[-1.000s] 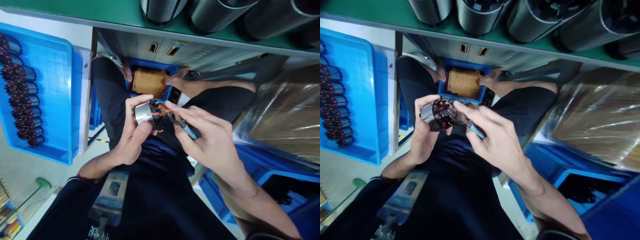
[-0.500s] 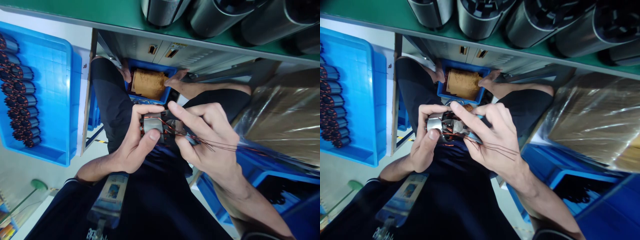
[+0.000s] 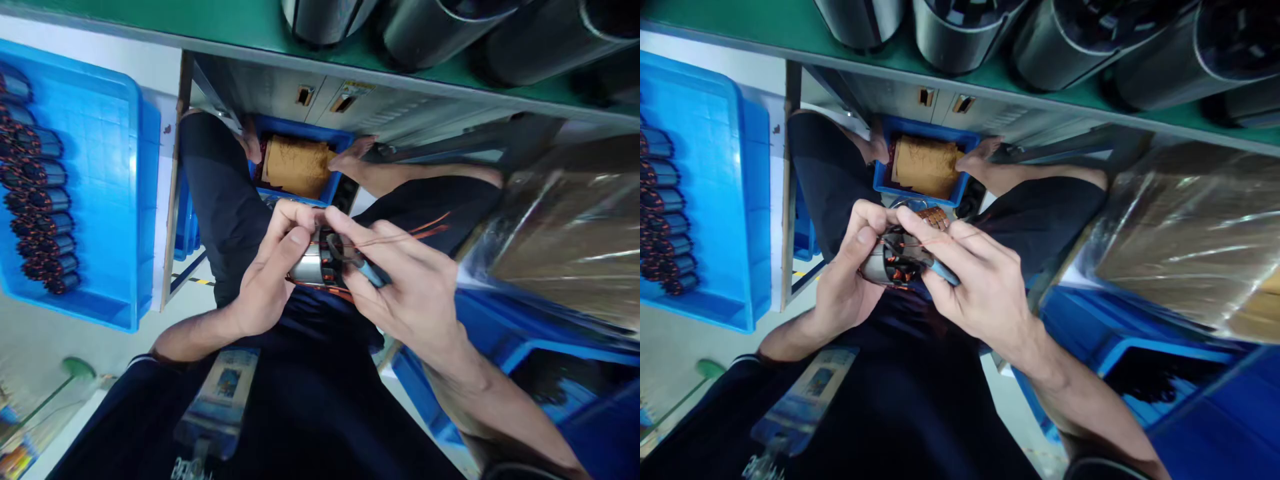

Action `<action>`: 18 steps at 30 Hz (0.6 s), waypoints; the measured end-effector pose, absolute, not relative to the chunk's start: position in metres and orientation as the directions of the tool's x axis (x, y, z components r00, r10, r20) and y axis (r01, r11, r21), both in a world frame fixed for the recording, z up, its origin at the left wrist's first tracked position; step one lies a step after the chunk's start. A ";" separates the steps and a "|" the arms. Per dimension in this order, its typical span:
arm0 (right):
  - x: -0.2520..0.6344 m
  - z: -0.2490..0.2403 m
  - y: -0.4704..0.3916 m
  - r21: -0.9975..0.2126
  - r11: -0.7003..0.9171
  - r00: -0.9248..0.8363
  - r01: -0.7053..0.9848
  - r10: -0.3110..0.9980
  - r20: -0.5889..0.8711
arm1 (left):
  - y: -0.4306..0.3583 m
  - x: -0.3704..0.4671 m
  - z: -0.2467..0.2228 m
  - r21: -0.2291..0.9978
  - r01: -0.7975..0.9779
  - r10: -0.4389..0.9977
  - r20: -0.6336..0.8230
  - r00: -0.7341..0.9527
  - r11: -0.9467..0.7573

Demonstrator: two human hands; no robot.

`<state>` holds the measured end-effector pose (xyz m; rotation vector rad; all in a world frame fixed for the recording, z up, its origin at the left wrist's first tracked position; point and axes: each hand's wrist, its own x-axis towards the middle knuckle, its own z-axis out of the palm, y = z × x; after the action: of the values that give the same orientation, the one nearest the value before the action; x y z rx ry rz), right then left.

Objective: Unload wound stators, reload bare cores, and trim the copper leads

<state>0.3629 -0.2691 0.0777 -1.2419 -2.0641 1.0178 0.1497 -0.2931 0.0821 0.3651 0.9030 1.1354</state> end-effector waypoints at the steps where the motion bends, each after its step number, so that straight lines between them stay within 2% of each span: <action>1: 0.363 0.078 -0.270 -0.788 0.307 -0.438 0.534 0.898 0.053 | -0.293 0.151 0.086 0.629 -0.653 0.880 -0.457 0.129 0.423; 6: 0.366 0.079 -0.269 -0.753 0.299 -0.430 0.587 0.902 0.023 | -0.294 0.153 0.089 0.616 -0.661 0.858 -0.506 0.083 0.428; 11: 0.362 0.056 -0.253 -0.853 0.178 -0.475 0.491 0.875 -0.091 | -0.289 0.150 0.072 0.579 -0.635 0.783 -0.618 0.068 0.512; 14: 0.360 0.036 -0.243 -0.874 0.127 -0.481 0.469 0.866 -0.133 | -0.286 0.147 0.065 0.538 -0.637 0.735 -0.675 0.067 0.552; 18: 0.366 0.030 -0.245 -0.851 0.164 -0.468 0.498 0.878 -0.105 | -0.288 0.143 0.069 0.551 -0.645 0.758 -0.648 0.069 0.530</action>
<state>0.3661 -0.2448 0.0299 -1.3037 -2.0329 1.2336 0.1435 -0.2882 0.0694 0.1295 1.0655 1.0604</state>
